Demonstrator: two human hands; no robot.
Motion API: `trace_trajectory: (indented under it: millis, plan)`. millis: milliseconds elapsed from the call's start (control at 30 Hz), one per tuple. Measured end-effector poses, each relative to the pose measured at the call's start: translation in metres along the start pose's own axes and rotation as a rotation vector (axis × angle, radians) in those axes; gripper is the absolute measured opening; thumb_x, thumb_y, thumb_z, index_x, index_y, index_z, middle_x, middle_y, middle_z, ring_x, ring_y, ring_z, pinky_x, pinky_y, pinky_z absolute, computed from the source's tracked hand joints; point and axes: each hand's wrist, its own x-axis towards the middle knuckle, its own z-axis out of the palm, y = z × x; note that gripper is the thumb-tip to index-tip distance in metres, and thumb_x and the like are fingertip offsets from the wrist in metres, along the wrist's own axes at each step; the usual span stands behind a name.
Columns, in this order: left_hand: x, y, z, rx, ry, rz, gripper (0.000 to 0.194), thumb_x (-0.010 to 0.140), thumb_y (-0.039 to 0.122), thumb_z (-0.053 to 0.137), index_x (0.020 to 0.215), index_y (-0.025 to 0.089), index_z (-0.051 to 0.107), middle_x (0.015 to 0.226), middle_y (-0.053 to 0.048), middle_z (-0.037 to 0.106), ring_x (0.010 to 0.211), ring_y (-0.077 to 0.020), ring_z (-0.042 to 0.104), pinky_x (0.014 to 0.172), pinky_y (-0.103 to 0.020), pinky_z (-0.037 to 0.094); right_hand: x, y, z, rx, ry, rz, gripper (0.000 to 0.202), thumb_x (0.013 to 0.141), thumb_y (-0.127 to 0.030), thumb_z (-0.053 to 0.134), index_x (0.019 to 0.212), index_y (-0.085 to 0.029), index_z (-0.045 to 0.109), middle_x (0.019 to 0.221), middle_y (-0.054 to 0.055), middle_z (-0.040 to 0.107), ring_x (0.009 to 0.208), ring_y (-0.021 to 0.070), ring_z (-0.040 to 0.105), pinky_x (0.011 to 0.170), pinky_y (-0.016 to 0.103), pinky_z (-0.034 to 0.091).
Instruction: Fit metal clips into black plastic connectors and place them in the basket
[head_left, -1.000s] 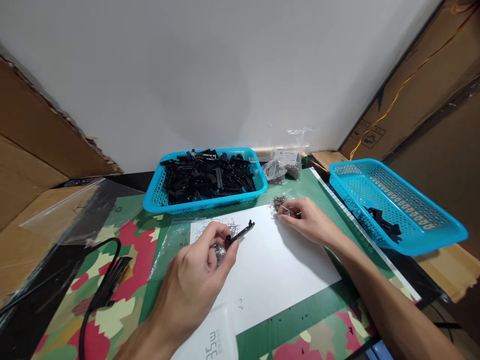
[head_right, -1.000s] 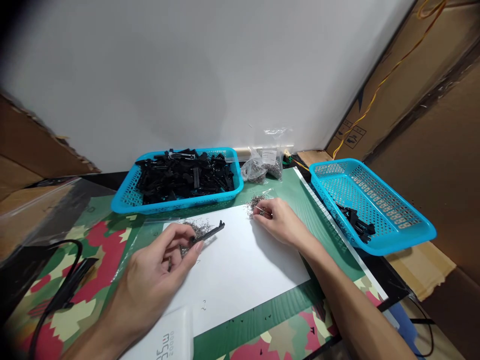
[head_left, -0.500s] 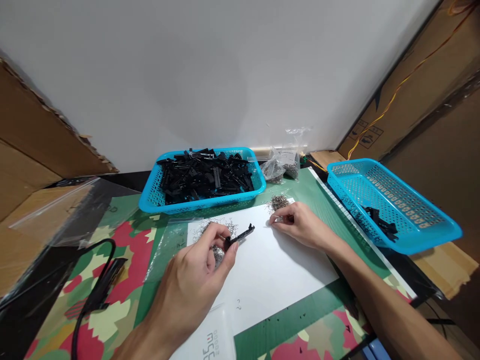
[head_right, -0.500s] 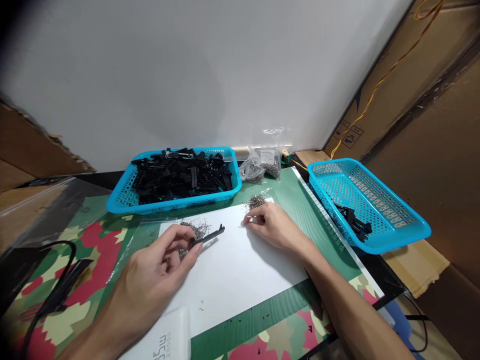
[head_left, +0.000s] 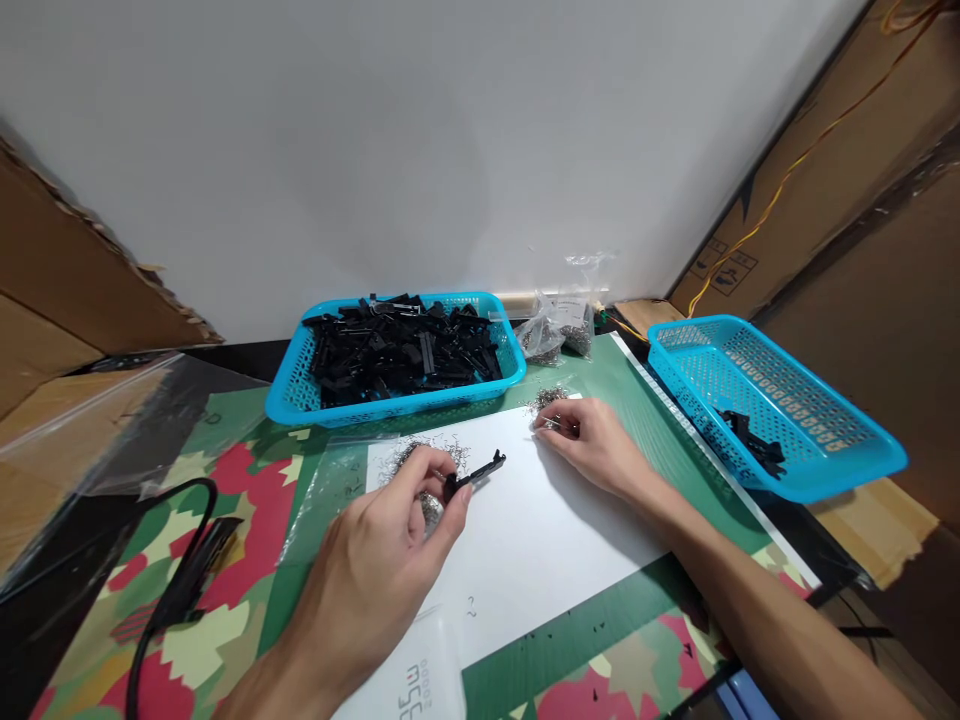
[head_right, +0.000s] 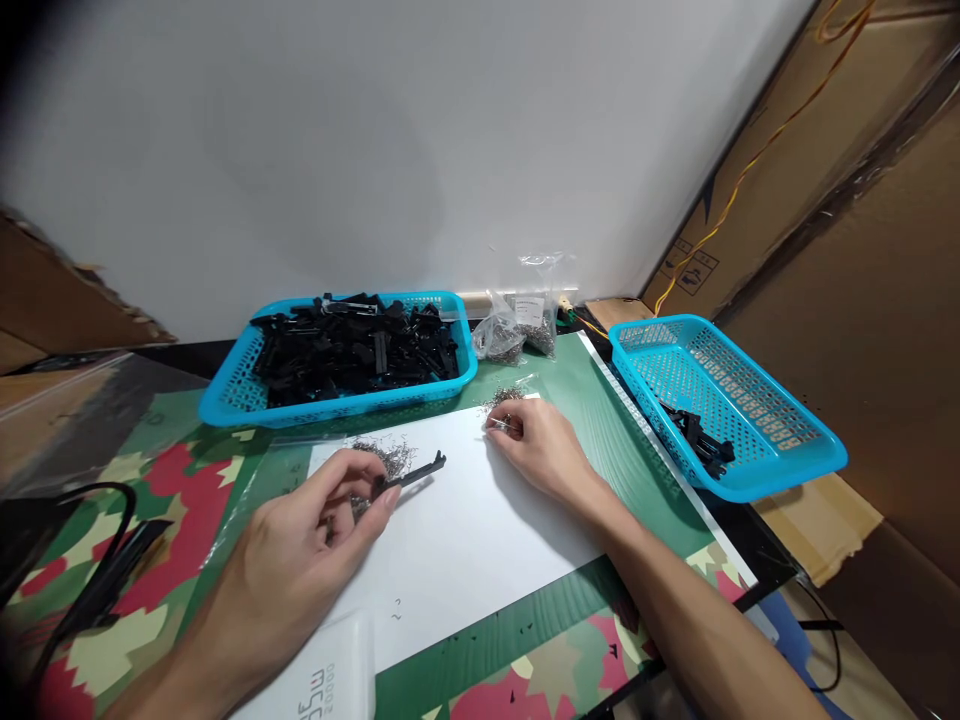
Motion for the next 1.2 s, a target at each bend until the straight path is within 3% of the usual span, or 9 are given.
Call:
trace_trajectory:
  millis: [200,333,533,667,833,1000,1200]
  plan:
    - [0.001,0.001,0.001,-0.004,-0.013,0.012,0.023,0.100,0.051,0.059,0.104,0.029,0.061,0.062,0.008,0.052,0.049,-0.0150,0.051,0.049,-0.024,0.041,-0.001,-0.003,0.006,-0.057,0.032,0.021,0.013,0.091,-0.019,0.070,0.097,-0.022,0.081,0.072,0.000,0.066,0.068,0.0167,0.056,0.063,0.028,0.031]
    - [0.000,0.002,0.000,0.001,-0.023,0.014,0.024,0.100,0.052,0.058,0.103,0.028,0.061,0.061,0.008,0.051,0.049,-0.0153,0.050,0.049,-0.024,0.041,-0.001,-0.003,0.004,-0.056,-0.045,-0.011,0.011,0.094,-0.020,0.069,0.095,-0.022,0.080,0.070,-0.001,0.066,0.063,0.0153,0.053,0.061,0.028,0.030]
    - [0.001,0.002,0.000,0.013,-0.055,0.008,0.023,0.100,0.052,0.058,0.104,0.030,0.061,0.059,0.009,0.047,0.050,-0.0163,0.051,0.051,-0.024,0.041,-0.008,-0.007,0.006,-0.187,-0.135,-0.124,0.014,0.102,-0.024,0.060,0.100,-0.021,0.074,0.088,0.006,0.077,0.072,0.0189,0.059,0.064,0.030,0.028]
    - [0.000,0.000,0.000,0.010,-0.079,-0.003,0.025,0.101,0.054,0.056,0.103,0.029,0.059,0.058,0.009,0.047,0.049,-0.0162,0.049,0.051,-0.024,0.040,-0.013,-0.013,0.005,-0.205,-0.165,-0.147,0.012,0.103,-0.022,0.056,0.101,-0.021,0.067,0.083,0.004,0.072,0.070,0.0180,0.055,0.064,0.031,0.025]
    - [-0.002,0.000,-0.001,-0.027,-0.073,-0.028,0.024,0.101,0.052,0.056,0.105,0.028,0.057,0.061,0.009,0.047,0.050,-0.0152,0.047,0.051,-0.024,0.039,-0.017,-0.019,-0.004,0.162,-0.220,-0.187,0.009,0.108,-0.024,0.051,0.102,-0.022,0.057,0.088,0.000,0.064,0.071,0.0145,0.049,0.067,0.028,0.032]
    - [-0.003,0.004,-0.001,-0.192,-0.186,-0.063,0.025,0.101,0.050,0.061,0.106,0.026,0.063,0.062,0.008,0.050,0.052,-0.0134,0.044,0.051,-0.023,0.036,-0.022,-0.032,0.000,0.576,-0.292,-0.193,0.016,0.109,-0.033,0.054,0.099,-0.021,0.055,0.092,0.000,0.058,0.075,0.0130,0.046,0.062,0.025,0.034]
    - [-0.007,0.009,-0.004,-0.487,-0.387,-0.117,0.042,0.104,0.056,0.058,0.127,0.023,0.072,0.081,-0.001,0.077,0.053,-0.0115,0.048,0.050,-0.023,0.042,-0.033,-0.044,0.016,0.772,-0.324,-0.229,0.013,0.106,-0.031,0.061,0.099,-0.020,0.058,0.086,-0.002,0.057,0.076,0.0130,0.050,0.066,0.025,0.039]
